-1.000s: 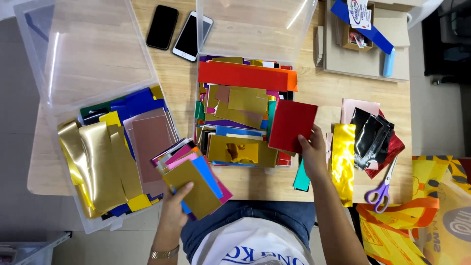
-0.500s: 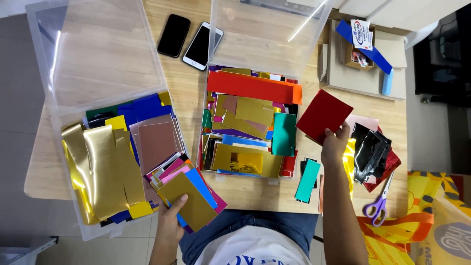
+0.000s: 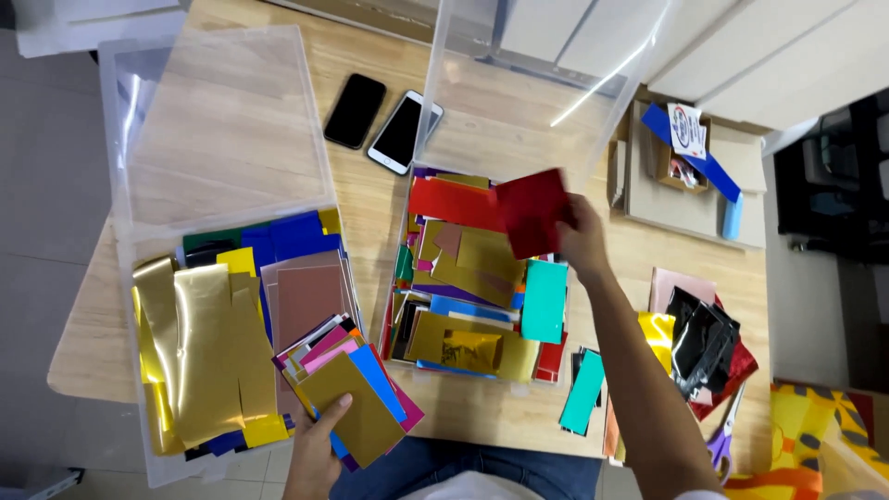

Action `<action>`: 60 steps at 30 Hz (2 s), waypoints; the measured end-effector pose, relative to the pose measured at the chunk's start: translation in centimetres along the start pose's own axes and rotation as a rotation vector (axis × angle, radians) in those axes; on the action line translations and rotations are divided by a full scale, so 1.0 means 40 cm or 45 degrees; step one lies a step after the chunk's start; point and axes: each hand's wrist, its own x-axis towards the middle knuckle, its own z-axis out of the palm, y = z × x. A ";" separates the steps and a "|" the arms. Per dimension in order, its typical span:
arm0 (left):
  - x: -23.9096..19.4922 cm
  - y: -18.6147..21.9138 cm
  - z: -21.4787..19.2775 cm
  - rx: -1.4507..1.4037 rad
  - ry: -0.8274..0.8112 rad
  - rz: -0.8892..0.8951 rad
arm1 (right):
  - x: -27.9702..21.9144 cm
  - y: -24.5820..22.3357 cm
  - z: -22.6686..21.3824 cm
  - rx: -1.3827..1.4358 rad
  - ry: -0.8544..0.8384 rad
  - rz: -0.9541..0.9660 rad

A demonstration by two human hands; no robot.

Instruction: Organizing and sorting various colored foil sheets into different piles and containers on a wooden table.

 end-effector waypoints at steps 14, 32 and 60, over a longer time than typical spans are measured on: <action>-0.001 0.031 -0.005 -0.002 0.194 0.131 | 0.071 -0.049 0.344 -1.270 -0.208 -0.767; -0.065 -0.083 0.288 0.344 -0.508 0.368 | -0.569 -0.234 0.112 0.476 -0.331 0.230; -0.088 -0.144 0.214 0.140 -0.578 0.438 | -0.238 0.056 -0.048 0.385 0.629 0.003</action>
